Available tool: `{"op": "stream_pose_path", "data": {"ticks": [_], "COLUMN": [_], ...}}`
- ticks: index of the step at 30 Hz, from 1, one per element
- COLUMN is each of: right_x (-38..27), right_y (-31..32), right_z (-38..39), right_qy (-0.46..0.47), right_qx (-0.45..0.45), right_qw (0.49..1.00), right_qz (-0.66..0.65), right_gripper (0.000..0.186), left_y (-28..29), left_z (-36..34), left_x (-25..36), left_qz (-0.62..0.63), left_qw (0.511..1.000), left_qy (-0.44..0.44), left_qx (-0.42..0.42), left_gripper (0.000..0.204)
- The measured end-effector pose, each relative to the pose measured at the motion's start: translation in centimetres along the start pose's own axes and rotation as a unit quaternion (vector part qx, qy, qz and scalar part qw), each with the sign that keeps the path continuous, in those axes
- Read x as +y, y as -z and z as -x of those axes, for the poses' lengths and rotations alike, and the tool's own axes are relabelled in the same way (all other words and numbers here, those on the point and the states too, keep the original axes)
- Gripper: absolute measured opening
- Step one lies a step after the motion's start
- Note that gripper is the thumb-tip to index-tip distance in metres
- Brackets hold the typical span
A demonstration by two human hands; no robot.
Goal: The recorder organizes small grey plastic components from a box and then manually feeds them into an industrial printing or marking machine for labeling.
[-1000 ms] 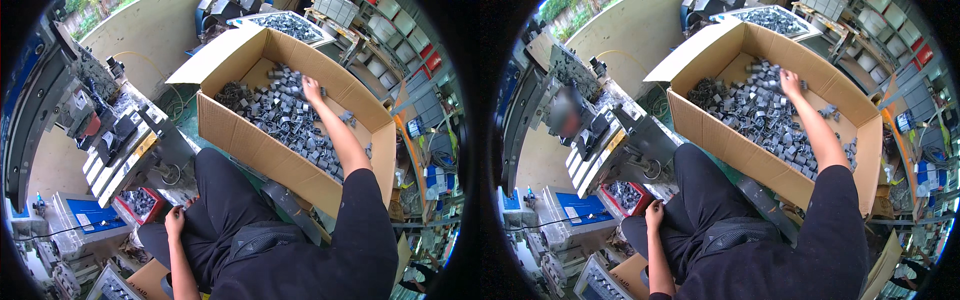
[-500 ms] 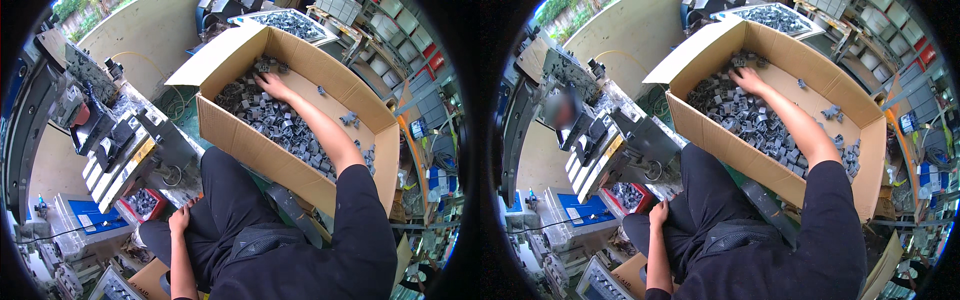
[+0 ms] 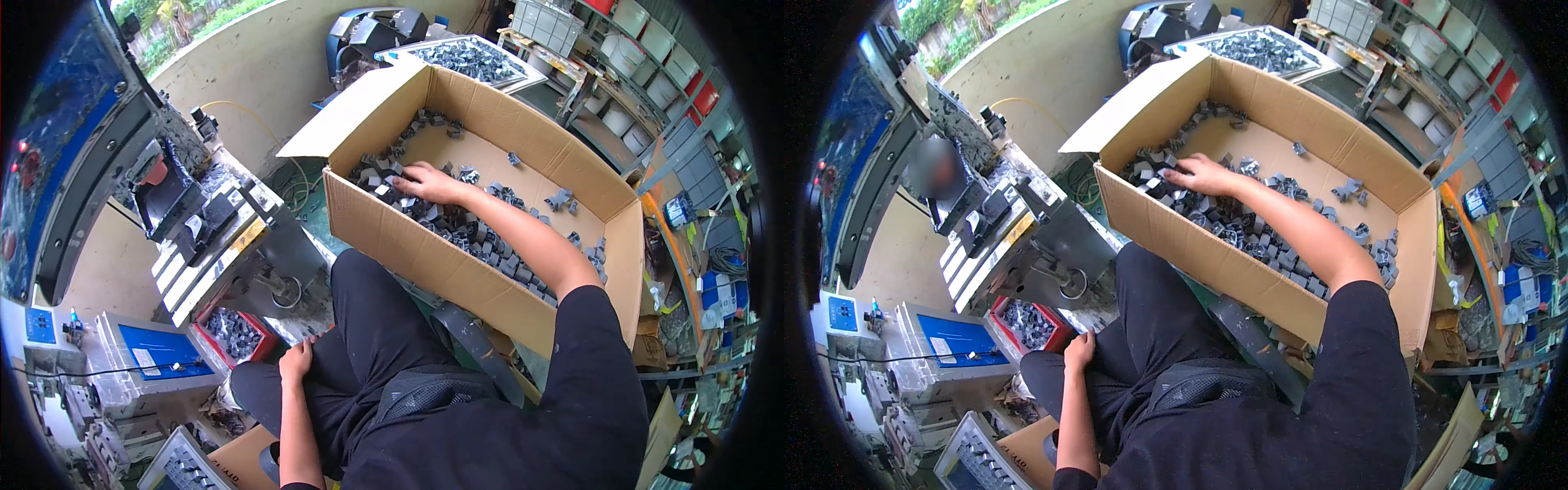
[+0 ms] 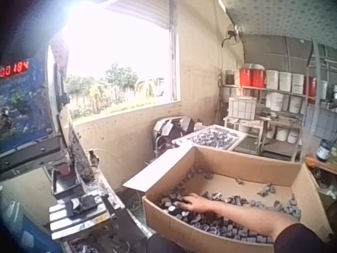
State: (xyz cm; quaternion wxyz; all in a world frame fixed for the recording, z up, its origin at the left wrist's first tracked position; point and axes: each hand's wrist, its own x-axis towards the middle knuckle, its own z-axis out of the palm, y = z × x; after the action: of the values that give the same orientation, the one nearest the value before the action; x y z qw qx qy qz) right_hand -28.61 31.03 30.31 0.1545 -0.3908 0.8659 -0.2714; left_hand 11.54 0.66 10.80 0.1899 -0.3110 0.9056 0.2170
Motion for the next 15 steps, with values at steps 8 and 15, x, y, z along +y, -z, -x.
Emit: {"op": "stream_pose_path", "data": {"ticks": [8,15], "right_x": [-0.4,14.0], "right_y": [2.7,10.5], "right_z": [4.9,16.3], "right_qy": [0.067,-0.167], "right_qx": [0.068,0.243], "right_qw": [0.995,0.930], "right_qz": [0.026,0.219], "right_gripper": [0.057,0.050], "left_y": [-0.3,-0.3], "left_z": [0.6,1.3], "left_x": [0.2,-1.5], "left_qz": [0.003,0.017], "left_qw": [1.000,1.000], "left_qy": [-0.002,0.018], "left_qx": [-0.002,0.003], "left_gripper": [0.061,0.061]}}
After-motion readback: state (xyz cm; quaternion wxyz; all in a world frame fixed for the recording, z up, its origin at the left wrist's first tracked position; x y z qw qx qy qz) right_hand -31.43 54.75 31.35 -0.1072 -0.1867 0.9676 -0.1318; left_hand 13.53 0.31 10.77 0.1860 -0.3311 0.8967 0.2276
